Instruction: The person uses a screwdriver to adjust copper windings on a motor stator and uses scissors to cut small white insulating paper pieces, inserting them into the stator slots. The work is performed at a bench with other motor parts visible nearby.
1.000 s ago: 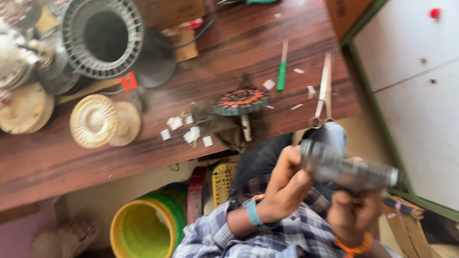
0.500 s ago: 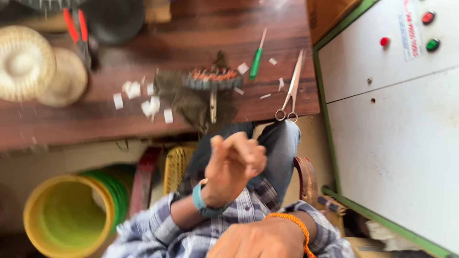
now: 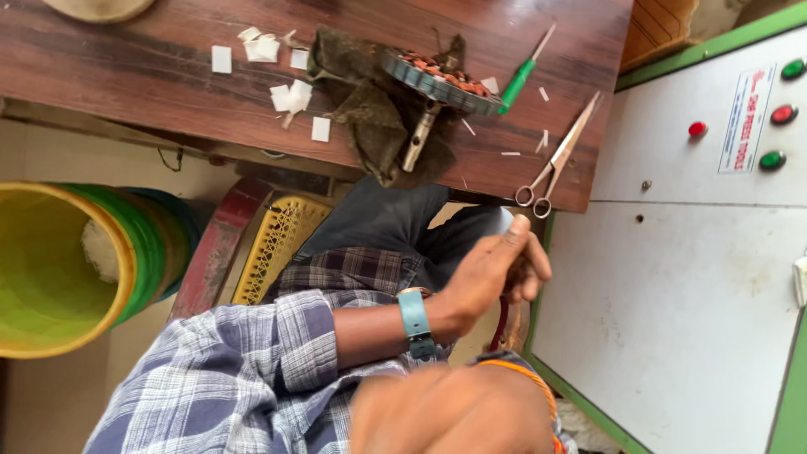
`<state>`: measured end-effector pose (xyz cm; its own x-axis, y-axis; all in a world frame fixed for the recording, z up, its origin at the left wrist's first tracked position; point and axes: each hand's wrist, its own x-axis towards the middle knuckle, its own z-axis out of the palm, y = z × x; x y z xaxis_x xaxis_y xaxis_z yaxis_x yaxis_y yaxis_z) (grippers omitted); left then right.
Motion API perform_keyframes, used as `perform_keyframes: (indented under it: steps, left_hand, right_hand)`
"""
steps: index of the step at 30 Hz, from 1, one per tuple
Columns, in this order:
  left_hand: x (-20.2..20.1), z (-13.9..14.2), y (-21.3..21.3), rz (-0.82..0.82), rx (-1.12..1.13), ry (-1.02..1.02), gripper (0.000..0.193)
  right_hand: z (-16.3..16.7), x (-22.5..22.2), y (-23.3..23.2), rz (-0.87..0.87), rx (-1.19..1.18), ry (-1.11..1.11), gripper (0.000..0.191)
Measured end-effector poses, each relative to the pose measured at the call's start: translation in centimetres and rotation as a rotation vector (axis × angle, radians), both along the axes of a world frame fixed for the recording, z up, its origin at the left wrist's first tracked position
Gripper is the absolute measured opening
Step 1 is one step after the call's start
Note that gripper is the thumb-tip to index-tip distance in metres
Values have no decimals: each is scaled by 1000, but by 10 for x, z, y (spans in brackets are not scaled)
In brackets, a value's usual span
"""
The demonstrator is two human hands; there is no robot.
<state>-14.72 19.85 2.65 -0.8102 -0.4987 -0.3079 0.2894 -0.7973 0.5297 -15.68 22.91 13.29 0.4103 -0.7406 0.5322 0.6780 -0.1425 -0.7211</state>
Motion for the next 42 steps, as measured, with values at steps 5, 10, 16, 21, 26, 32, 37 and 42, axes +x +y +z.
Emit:
perform_keyframes:
  steps: [5,10,16,21,26,32,37,42]
  left_hand:
    - [48,14,-58,335,-474,-135,58]
    - [101,44,-136,343,-1245,-426,25]
    - [99,63,-195,426,-2050,-485,45]
    - [88,25,-220,172,-1954,-480,51]
    - [110,-6,-232,195,-1801,-312,43]
    - [124,-14,-233,225,-1602,-262,34]
    - [122,-19,-230,271,-1665,-278,37]
    - [125,-22,-229,269,-1626,-275,36]
  right_hand:
    - [-23,-54,4,-1159,207,578,27]
    - [-71,-128,-9,-1378,413,660,15]
    - [-87,-165,-65,-1366,399,1181,13]
    - [-100,-180,-105,-1224,63,1385,12]
    - [-103,-189,-131,-1071,-98,1573,28]
    - [-109,-200,-169,-912,-624,1933,20]
    - [-105,-204,-162,-1321,-534,1505,16]
    - [-82,-166,-93,-1398,125,315,53]
